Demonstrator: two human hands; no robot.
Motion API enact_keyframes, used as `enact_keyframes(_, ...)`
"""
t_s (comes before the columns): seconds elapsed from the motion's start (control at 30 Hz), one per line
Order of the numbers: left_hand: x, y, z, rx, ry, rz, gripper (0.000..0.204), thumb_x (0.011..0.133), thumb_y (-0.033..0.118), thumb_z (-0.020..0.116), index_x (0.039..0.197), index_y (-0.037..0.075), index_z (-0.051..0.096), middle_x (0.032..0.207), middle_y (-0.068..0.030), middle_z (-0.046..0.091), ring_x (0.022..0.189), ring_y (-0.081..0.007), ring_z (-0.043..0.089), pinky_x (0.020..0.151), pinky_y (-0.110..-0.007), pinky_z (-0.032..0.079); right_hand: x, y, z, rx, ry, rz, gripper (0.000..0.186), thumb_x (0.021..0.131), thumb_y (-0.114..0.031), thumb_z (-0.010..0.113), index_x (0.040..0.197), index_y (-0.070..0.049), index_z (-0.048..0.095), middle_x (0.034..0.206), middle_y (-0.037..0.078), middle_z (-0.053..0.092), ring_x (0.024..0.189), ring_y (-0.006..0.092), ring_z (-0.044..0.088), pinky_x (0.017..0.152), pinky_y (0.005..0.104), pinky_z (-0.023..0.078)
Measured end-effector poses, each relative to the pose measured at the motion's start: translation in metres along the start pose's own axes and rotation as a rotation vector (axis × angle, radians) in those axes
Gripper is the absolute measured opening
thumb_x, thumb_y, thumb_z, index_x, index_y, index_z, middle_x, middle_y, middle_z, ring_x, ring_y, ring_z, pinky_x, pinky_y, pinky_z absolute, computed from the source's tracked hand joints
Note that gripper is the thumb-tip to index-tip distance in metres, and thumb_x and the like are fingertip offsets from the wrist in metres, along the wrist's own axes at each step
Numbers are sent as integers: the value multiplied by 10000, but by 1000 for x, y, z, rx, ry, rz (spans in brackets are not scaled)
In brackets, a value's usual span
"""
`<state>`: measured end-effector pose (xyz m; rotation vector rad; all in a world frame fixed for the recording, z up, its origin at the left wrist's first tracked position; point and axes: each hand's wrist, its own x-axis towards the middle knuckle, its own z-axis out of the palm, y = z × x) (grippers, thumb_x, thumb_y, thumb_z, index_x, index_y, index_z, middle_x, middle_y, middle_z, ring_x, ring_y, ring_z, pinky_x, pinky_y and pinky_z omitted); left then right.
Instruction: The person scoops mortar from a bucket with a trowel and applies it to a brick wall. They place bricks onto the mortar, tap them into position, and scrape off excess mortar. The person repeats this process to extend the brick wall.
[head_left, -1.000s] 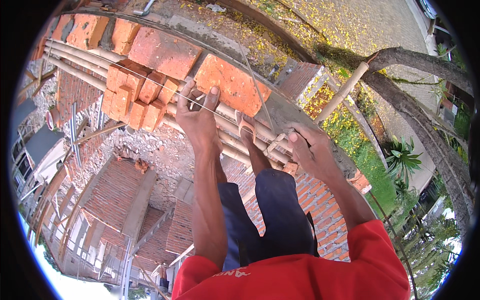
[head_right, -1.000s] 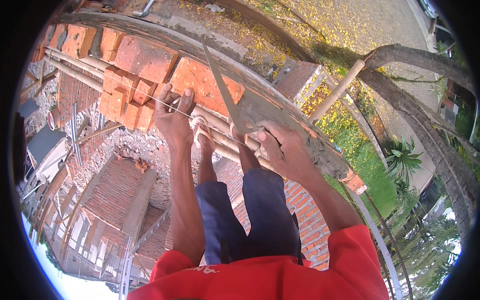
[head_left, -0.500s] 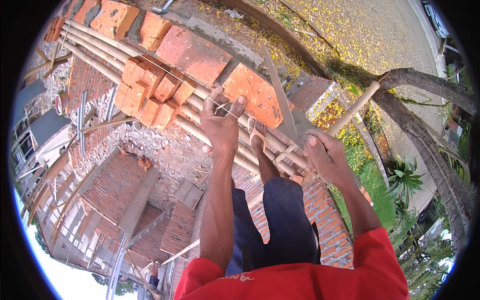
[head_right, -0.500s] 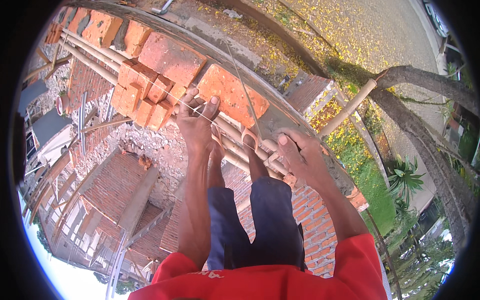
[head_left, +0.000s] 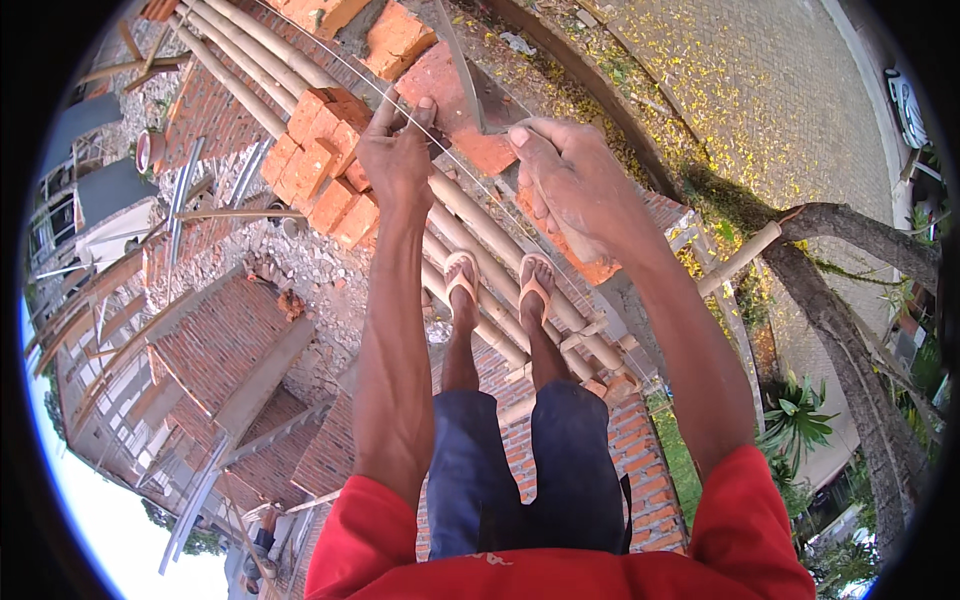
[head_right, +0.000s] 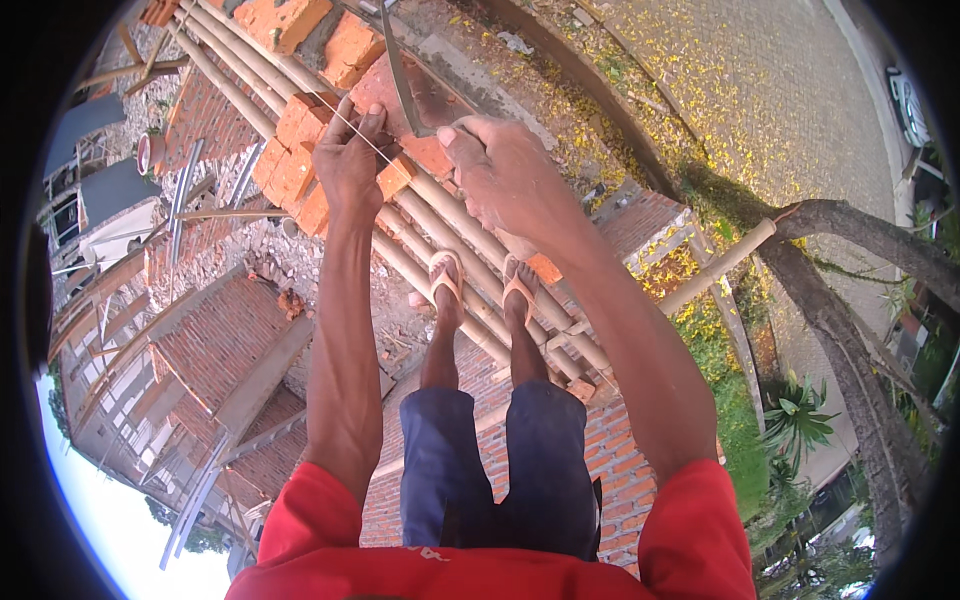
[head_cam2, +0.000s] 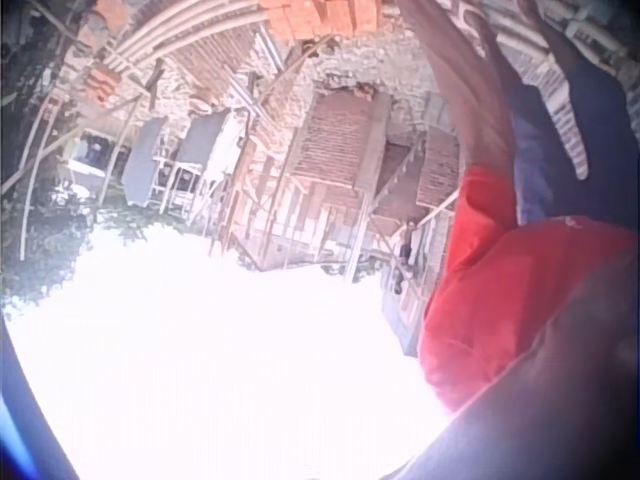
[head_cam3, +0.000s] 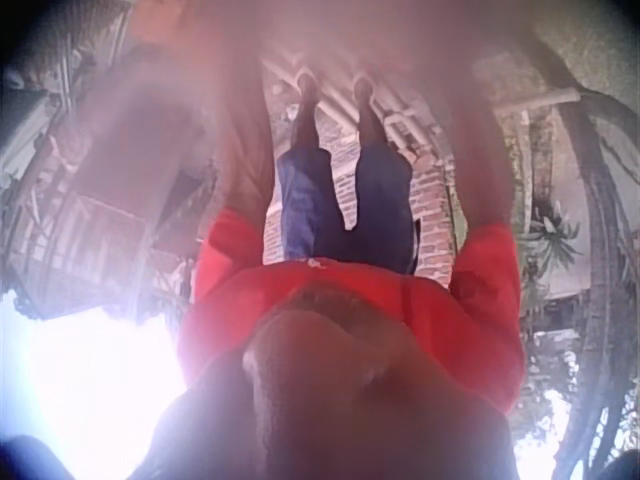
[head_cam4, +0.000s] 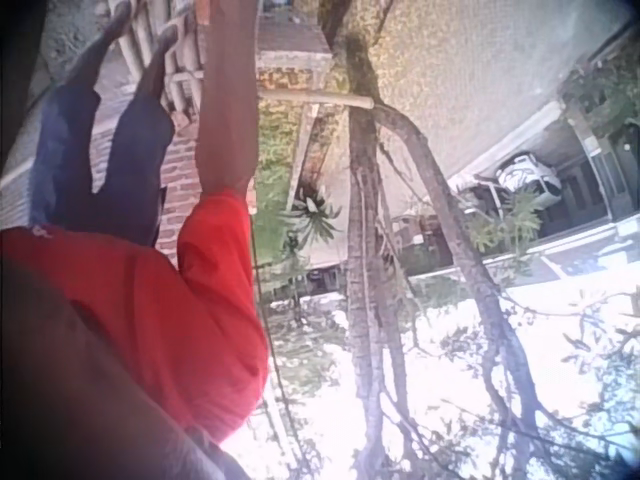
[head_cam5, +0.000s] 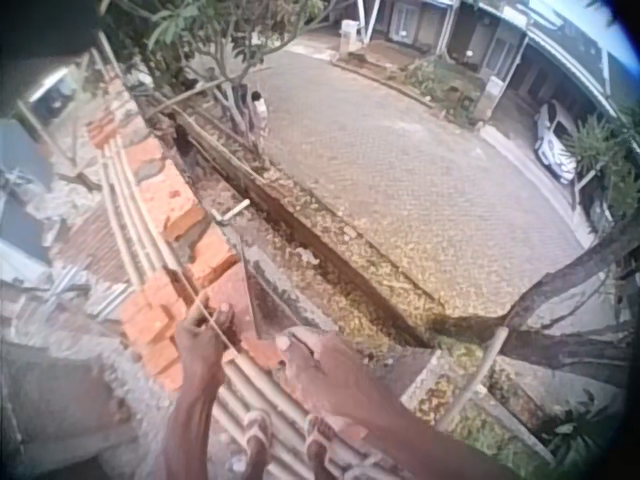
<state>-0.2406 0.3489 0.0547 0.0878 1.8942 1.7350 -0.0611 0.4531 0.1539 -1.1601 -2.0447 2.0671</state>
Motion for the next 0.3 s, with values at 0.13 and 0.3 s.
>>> enact_keyframes(0.13,4,6,0,-64,-8,-58,624,921,77,800,1479,-25,539,910,-49,711,690,-144,676,593,-333,626,7,-11,13,34,60,12,400,1099,-334,512,1038,36,651,691,68,594,510,134,562,501,333,481)
enact_keyframes(0.3,2,20,3,-95,29,-181,623,929,54,777,1498,7,529,954,-100,744,694,-185,694,593,-340,632,38,-6,21,133,54,136,391,1083,-358,550,1068,7,690,746,95,642,518,172,612,506,365,545)
